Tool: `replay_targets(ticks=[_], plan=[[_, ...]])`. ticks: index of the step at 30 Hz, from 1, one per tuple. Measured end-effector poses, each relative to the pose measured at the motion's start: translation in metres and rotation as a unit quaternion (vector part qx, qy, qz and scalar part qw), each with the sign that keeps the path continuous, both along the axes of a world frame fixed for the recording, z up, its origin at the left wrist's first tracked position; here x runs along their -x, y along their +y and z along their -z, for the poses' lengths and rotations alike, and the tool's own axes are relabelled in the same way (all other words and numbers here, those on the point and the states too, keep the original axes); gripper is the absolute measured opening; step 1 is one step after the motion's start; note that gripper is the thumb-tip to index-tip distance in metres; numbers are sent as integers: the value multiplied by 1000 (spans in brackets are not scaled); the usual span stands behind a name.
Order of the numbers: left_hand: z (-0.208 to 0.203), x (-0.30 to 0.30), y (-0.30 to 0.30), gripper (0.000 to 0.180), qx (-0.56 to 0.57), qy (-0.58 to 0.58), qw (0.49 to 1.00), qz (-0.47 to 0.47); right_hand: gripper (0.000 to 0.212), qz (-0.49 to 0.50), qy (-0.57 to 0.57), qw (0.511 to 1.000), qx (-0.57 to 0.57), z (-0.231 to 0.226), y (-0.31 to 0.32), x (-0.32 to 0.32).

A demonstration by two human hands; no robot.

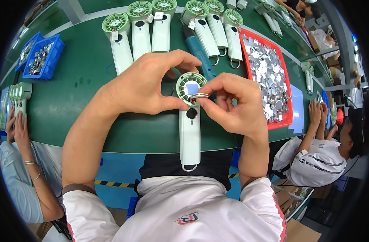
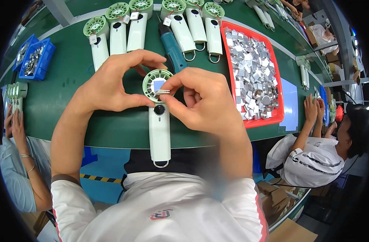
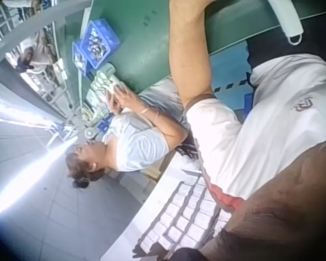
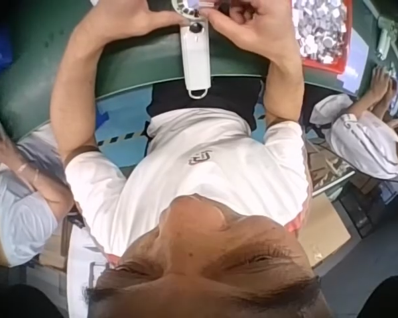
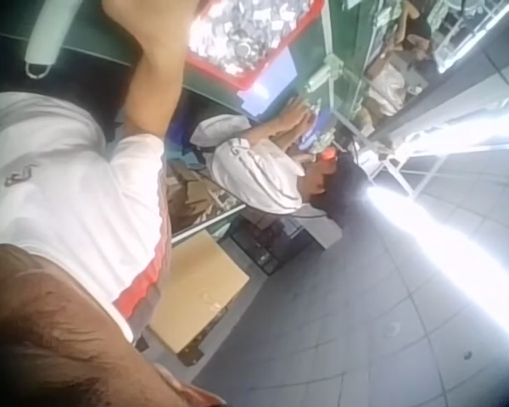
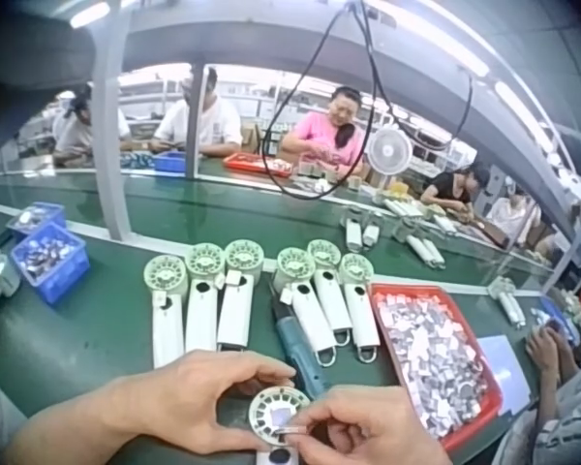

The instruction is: The person assembles portable hand fans by inserting an internal disk and a reflective piece into a fan housing, then securing the components with an electric screwdriver.

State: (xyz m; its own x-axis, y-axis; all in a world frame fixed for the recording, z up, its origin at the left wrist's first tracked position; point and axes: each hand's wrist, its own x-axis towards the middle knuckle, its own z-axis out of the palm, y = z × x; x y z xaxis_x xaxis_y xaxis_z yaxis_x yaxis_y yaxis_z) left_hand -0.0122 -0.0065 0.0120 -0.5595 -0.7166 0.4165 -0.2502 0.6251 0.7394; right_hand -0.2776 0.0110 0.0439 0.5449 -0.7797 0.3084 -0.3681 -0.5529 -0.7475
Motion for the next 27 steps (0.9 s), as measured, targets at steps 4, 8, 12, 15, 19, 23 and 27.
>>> replay_targets(ticks=[4, 8, 12, 15, 19, 23, 27], plan=[[-1, 1, 1, 91, -14, 15, 1000, 5, 14, -11, -31, 999, 3, 5, -1, 2], [-1, 0, 3, 94, -8, 10, 1000, 3, 16, -17, -32, 999, 22, 10, -1, 1], [-3, -1, 6, 93, -24, 6, 1000, -5, 26, -11, -57, 998, 27, 14, -3, -2], [-8, 0, 4, 93, -21, -5, 1000, 3, 29, -20, -60, 998, 14, 14, -9, -2], [-13, 11, 0, 92, -35, -9, 999, 18, 31, -17, -85, 992, 87, 13, -12, 9], [-5, 4, 5, 91, -59, -24, 998, 5, 25, -44, -95, 985, 137, 34, -15, 7], [6, -7, 16, 88, -80, 3, 996, -41, 23, -60, -103, 984, 135, 45, -13, -5]])
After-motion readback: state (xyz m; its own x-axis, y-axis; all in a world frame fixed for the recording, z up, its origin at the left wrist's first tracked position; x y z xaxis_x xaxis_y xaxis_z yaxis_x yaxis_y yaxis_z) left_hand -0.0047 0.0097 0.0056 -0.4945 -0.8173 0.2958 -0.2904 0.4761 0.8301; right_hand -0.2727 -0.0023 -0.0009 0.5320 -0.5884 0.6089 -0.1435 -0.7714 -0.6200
